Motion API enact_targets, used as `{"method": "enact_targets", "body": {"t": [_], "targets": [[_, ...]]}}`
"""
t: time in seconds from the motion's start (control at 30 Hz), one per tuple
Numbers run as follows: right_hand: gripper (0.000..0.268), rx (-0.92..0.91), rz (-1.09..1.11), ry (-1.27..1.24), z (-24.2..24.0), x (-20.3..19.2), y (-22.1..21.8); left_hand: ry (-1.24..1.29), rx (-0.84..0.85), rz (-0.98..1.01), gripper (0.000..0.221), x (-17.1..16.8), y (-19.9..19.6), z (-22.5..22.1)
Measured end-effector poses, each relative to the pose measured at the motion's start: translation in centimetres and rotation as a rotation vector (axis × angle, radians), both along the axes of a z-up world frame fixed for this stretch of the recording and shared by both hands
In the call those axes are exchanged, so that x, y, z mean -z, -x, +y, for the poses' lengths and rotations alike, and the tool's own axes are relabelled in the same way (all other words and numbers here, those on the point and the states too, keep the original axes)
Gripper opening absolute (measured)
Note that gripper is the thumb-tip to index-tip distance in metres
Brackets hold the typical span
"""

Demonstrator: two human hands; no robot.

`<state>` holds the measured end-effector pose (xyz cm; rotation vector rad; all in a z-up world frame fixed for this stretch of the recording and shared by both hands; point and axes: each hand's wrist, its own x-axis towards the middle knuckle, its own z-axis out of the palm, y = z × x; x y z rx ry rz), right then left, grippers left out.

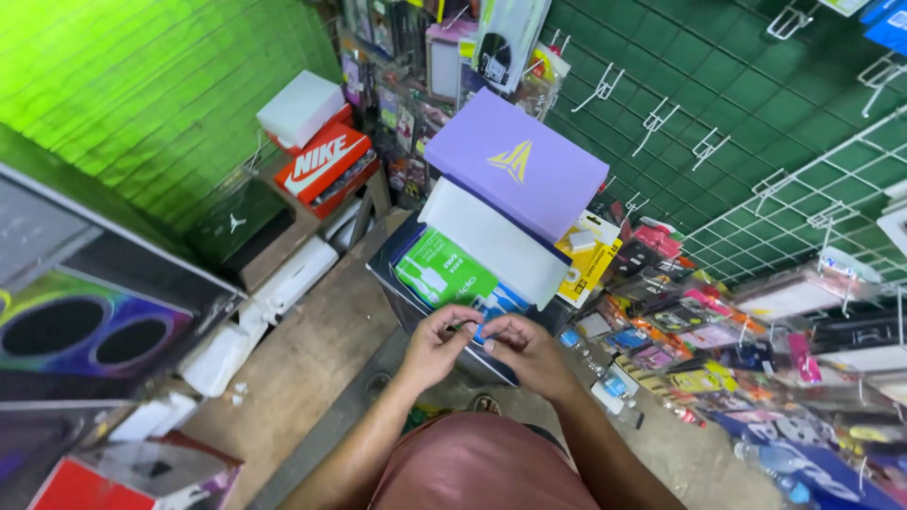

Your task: The recorder is seen organizing and checking several data cables and phone accessories in a stationary store.

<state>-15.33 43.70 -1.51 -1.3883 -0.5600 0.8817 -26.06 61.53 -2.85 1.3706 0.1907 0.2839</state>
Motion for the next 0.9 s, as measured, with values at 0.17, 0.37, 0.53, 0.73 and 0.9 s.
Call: {"method": "enact_targets", "body": {"t": [0.17,0.37,0.53,0.73,0.9], "targets": [[0.035,0.179,-0.245,0.376,3.3,-2.3,-0.3,0.008,0.074,0.008,0.018,0.6,-1.1,5.9],[0.054,0.272,-0.353,0.686,6.7,-3.6,1.4,-0.446,0.103,-0.038,0.022,-1.2,-1.6,11.5],[0.057,0.431,-0.236,0.75,9.6,-3.6,2.4,-0.449,0.265,-0.024,0.027,0.2,-2.0,14.0],[0.059,0.676,-0.513,0.691,11.9,-0.3,3.5,-0.45,0.37,-0.16,0.026,2.1,-2.4,15.8],[0.044,0.795,-0.622,0.556,11.8,3.2,2.8,-0.354,0.424,-0.125,0.024,2.6,-2.8,16.5]]}}
